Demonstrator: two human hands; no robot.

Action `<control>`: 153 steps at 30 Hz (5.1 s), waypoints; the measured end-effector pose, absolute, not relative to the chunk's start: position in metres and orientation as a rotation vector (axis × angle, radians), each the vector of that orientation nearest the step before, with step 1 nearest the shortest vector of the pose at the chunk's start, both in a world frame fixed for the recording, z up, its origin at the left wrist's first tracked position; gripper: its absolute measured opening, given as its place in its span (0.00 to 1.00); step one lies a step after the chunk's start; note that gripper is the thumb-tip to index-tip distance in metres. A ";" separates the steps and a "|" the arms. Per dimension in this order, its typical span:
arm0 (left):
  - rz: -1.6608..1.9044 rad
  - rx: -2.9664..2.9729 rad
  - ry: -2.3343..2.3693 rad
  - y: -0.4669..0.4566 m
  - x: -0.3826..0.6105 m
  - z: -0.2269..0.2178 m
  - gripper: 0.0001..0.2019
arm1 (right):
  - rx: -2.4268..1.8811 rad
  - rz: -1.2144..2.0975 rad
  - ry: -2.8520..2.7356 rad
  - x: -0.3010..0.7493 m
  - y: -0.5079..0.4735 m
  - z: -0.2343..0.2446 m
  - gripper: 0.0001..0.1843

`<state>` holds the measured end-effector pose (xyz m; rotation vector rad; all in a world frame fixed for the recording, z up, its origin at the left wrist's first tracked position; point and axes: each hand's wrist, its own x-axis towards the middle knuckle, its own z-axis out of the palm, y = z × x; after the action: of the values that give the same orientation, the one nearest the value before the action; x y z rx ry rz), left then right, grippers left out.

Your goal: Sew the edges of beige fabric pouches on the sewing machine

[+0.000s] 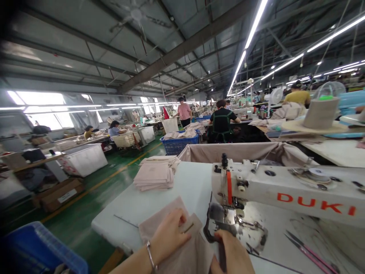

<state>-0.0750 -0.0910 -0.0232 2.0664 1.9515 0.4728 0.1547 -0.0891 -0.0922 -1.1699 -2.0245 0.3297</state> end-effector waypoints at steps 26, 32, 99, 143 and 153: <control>1.209 1.198 1.132 -0.157 -0.035 0.048 0.11 | -1.024 0.853 -1.942 0.175 -0.148 0.033 0.12; 1.268 1.096 1.153 -0.159 -0.031 0.047 0.12 | -1.108 0.828 -1.827 0.176 -0.151 0.035 0.07; 0.532 2.553 1.188 -0.033 -0.005 -0.035 0.16 | -0.933 0.116 -2.529 0.193 -0.059 -0.047 0.06; 0.830 2.565 1.084 -0.050 -0.012 -0.031 0.17 | -0.793 0.417 -2.559 0.213 -0.065 -0.032 0.10; 0.403 2.878 0.908 -0.048 0.000 -0.033 0.15 | -0.775 0.381 -2.603 0.211 -0.070 -0.036 0.11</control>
<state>0.0000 -0.0477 -0.0335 2.8778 0.9079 0.4032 0.2114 -0.0696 -0.0363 -0.7749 -2.6028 0.3810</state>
